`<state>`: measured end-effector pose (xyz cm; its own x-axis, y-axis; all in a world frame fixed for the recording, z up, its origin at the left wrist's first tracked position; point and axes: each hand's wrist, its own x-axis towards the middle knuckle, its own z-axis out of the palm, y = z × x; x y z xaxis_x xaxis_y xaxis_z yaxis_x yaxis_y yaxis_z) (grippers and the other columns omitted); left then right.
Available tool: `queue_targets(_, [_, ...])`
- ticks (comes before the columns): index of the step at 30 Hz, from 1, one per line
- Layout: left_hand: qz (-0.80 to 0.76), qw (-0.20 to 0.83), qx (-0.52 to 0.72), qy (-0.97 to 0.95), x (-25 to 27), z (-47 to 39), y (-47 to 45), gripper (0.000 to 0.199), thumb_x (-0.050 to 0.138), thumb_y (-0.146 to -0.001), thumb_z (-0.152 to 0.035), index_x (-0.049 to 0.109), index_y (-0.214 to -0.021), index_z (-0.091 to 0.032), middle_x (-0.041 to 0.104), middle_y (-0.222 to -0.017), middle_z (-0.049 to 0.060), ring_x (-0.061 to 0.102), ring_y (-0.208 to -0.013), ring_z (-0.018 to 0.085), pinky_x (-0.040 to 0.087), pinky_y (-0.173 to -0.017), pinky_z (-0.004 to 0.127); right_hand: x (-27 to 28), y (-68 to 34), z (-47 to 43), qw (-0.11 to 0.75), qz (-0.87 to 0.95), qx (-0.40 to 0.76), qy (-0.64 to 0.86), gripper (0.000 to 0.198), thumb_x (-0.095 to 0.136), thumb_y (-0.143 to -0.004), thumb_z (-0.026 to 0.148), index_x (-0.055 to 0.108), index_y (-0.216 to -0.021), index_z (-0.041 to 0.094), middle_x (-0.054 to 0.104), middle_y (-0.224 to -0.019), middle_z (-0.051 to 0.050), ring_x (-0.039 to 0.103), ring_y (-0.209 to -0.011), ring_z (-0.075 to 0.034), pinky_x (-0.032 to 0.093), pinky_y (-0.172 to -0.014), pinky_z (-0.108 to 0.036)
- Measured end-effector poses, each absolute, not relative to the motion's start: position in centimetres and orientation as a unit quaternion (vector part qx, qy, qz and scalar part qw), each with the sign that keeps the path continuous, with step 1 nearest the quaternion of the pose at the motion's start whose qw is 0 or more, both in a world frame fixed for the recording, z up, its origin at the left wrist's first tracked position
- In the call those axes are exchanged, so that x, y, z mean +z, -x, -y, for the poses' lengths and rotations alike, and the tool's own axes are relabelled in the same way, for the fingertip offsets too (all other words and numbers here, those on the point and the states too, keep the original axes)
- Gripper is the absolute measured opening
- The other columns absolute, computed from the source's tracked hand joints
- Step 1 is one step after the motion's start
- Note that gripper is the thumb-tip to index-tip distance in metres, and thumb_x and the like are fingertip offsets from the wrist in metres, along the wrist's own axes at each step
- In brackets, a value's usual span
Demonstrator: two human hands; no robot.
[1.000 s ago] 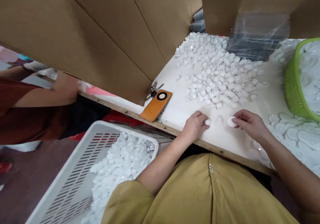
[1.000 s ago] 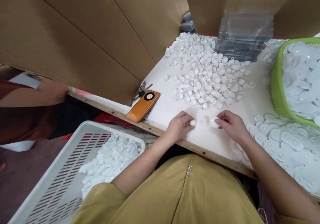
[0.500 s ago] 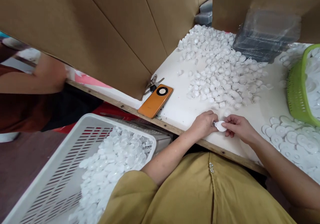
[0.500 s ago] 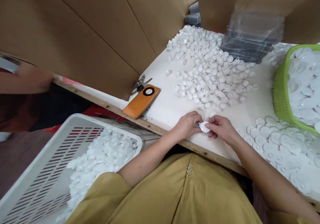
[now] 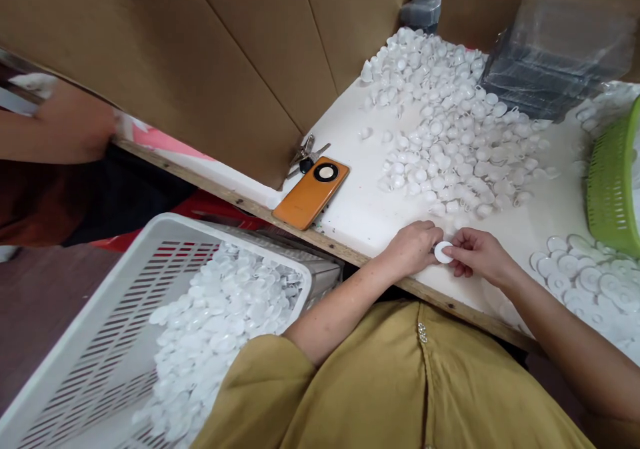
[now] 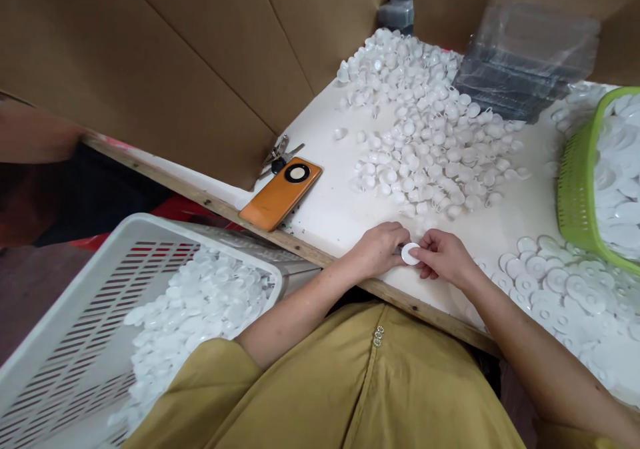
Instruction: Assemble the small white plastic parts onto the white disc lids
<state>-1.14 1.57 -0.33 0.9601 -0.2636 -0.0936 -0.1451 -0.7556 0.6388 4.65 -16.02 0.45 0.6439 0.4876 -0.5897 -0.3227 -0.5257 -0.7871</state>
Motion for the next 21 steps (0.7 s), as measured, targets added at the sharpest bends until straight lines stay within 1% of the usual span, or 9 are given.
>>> queue_targets(2, [0.132, 0.373, -0.118, -0.911, 0.1, -2.3, 1.0, 0.021, 0.070, -0.077, -0.030, 0.065, -0.092, -0.017, 0.063, -0.090, 0.003, 0.058, -0.086, 0.016, 0.043, -0.073, 0.024, 0.5, -4.8, 15.9, 0.466, 0.048, 0.416, 0.780, 0.037, 0.076, -0.065, 0.045, 0.050, -0.070, 0.018, 0.061, -0.053, 0.000, 0.058, -0.042, -0.013, 0.039, -0.035, -0.017])
queue_targets(4, [0.133, 0.413, -0.152, -0.888, 0.4, -2.9, 0.7, 0.028, 0.073, -0.074, -0.031, 0.067, -0.099, -0.018, 0.064, -0.091, 0.001, 0.059, -0.083, 0.014, 0.043, -0.071, 0.022, 0.6, -4.9, 15.7, 0.446, 0.046, 0.423, 0.787, 0.034, 0.075, -0.066, 0.040, 0.049, -0.069, 0.019, 0.061, -0.052, 0.000, 0.057, -0.041, -0.013, 0.038, -0.034, -0.017])
queue_targets(5, [0.122, 0.418, -0.165, -0.885, 0.4, -3.0, 0.5, 0.030, 0.074, -0.074, -0.034, 0.067, -0.099, -0.019, 0.065, -0.089, 0.001, 0.059, -0.080, 0.014, 0.043, -0.069, 0.022, 0.6, -5.0, 15.6, 0.439, 0.044, 0.428, 0.789, 0.032, 0.075, -0.067, 0.038, 0.049, -0.069, 0.019, 0.061, -0.051, 0.000, 0.057, -0.040, -0.013, 0.037, -0.034, -0.017])
queue_targets(8, [0.081, 0.381, -0.179, -0.903, 0.5, -2.7, -0.3, 0.031, 0.075, -0.071, -0.039, 0.068, -0.091, -0.017, 0.065, -0.085, 0.001, 0.059, -0.076, 0.015, 0.040, -0.064, 0.024, 0.8, -5.3, 15.3, 0.425, 0.034, 0.440, 0.790, 0.028, 0.072, -0.071, 0.031, 0.048, -0.069, 0.018, 0.061, -0.050, 0.000, 0.056, -0.038, -0.013, 0.037, -0.034, -0.017])
queue_targets(12, [0.091, 0.338, -0.195, -0.916, 0.7, -2.1, -1.2, 0.029, 0.075, -0.069, -0.038, 0.065, -0.087, -0.018, 0.064, -0.081, 0.000, 0.058, -0.075, 0.016, 0.037, -0.061, 0.024, 0.8, -5.6, 15.0, 0.397, 0.032, 0.450, 0.799, 0.023, 0.068, -0.077, 0.025, 0.047, -0.070, 0.018, 0.062, -0.050, 0.000, 0.057, -0.038, -0.013, 0.036, -0.034, -0.017])
queue_targets(15, [0.088, 0.321, -0.207, -0.920, 0.7, -2.0, -1.0, 0.027, 0.075, -0.069, -0.037, 0.063, -0.085, -0.019, 0.062, -0.082, 0.000, 0.057, -0.073, 0.016, 0.037, -0.060, 0.025, 0.6, -5.6, 14.9, 0.376, 0.046, 0.443, 0.812, 0.022, 0.065, -0.080, 0.023, 0.046, -0.070, 0.019, 0.062, -0.051, 0.000, 0.057, -0.039, -0.013, 0.035, -0.033, -0.017])
queue_targets(18, [0.081, 0.338, -0.175, -0.921, 0.3, -1.8, -0.2, 0.022, 0.072, -0.072, -0.034, 0.062, -0.084, -0.018, 0.059, -0.084, 0.001, 0.056, -0.073, 0.015, 0.039, -0.063, 0.025, 0.5, -4.9, 15.0, 0.391, 0.081, 0.400, 0.825, 0.022, 0.066, -0.080, 0.023, 0.046, -0.070, 0.019, 0.061, -0.050, 0.002, 0.056, -0.038, -0.012, 0.037, -0.035, -0.018])
queue_targets(21, [0.066, 0.404, -0.133, -0.903, 0.6, -1.8, 1.1, 0.015, 0.068, -0.073, -0.028, 0.058, -0.076, -0.017, 0.055, -0.079, 0.000, 0.054, -0.070, 0.013, 0.040, -0.064, 0.023, 0.8, -3.3, 15.0, 0.441, 0.120, 0.363, 0.812, 0.021, 0.066, -0.079, 0.028, 0.047, -0.072, 0.020, 0.060, -0.053, 0.004, 0.055, -0.039, -0.012, 0.040, -0.038, -0.020])
